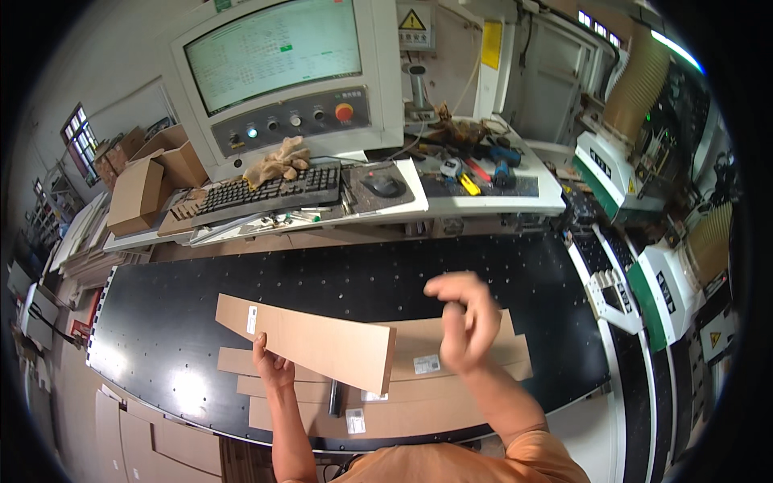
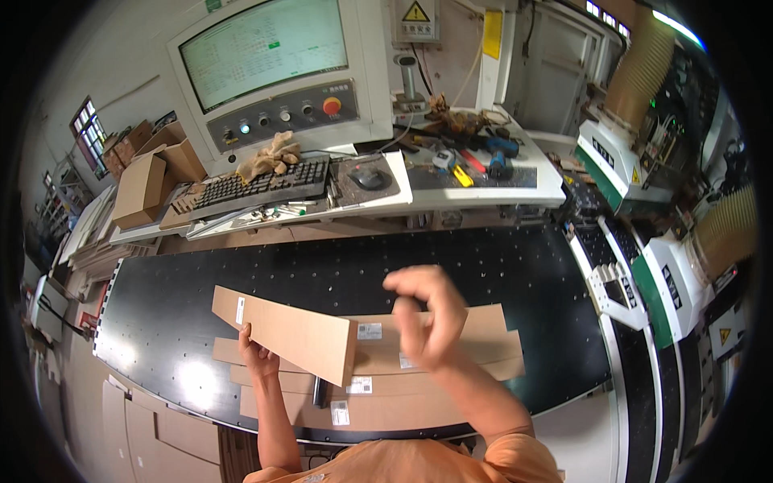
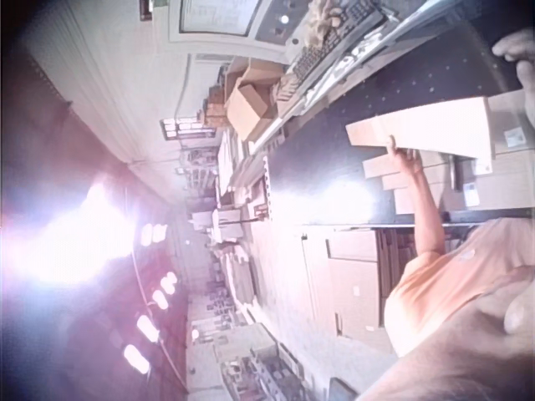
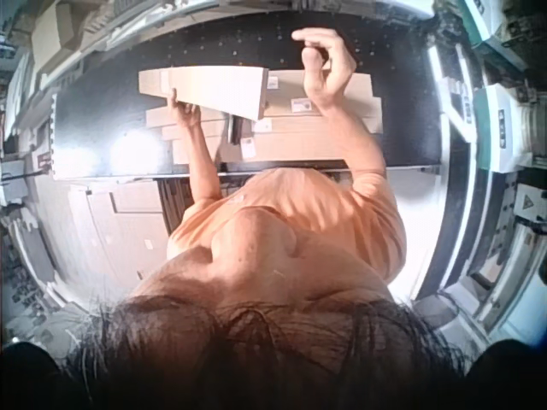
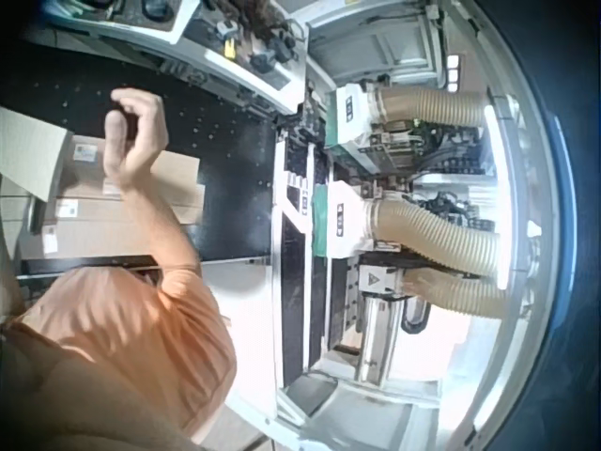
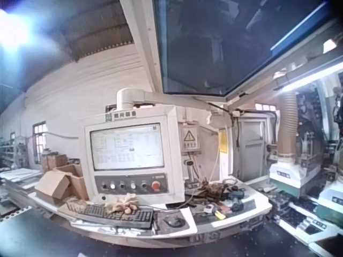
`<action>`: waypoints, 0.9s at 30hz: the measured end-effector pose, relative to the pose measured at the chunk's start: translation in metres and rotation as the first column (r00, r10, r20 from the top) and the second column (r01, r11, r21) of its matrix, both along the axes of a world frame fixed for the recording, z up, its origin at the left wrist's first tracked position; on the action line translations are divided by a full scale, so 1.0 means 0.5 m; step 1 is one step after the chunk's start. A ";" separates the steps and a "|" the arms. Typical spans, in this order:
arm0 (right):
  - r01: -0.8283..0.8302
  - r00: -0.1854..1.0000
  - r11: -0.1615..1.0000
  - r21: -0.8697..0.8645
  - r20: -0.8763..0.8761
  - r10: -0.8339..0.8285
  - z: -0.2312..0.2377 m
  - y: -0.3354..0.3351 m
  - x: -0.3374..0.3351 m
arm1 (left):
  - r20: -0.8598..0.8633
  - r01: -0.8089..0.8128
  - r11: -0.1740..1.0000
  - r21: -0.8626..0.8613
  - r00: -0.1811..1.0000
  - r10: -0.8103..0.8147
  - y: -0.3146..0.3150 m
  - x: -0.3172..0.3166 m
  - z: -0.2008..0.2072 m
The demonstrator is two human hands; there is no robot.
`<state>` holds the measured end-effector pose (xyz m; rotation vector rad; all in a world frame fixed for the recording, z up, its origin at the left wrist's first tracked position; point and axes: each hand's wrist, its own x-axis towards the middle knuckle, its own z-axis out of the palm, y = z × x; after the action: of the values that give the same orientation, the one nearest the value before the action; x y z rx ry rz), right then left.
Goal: The person scans barcodes on flat cardboard pieces using a handheld barcode scanner. They repeatedly pick up each piece, scan the label, and place it back on the worktable. The person also uses a computer mouse to interact with a control panel screen.
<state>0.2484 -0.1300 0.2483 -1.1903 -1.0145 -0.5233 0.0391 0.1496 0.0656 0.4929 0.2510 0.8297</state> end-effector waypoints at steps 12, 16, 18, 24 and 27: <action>0.382 0.900 0.424 -0.821 0.225 -0.375 -0.060 0.403 0.381 | -0.183 -0.121 0.993 -0.014 0.976 0.116 0.051 -0.136 -0.109; 0.383 0.901 0.440 -0.812 0.223 -0.372 -0.071 0.452 0.432 | -0.252 -0.144 0.988 -0.056 0.960 0.126 0.040 -0.148 -0.128; 0.370 0.902 0.471 -0.801 0.187 -0.390 -0.082 0.463 0.435 | -0.200 -0.222 0.972 -0.082 0.959 0.202 0.037 -0.140 -0.125; 0.365 0.910 0.505 -0.782 0.187 -0.369 -0.094 0.456 0.429 | -0.357 -0.302 0.951 -0.058 0.896 0.263 0.043 -0.130 -0.102; 0.352 0.921 0.521 -0.777 0.188 -0.342 -0.090 0.454 0.428 | -0.337 -0.314 0.949 -0.006 0.894 0.294 0.044 -0.131 -0.110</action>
<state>0.4624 0.0967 0.2032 -2.2606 -1.0491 -0.3691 -0.0263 0.1717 0.0107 0.5446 0.6787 1.0392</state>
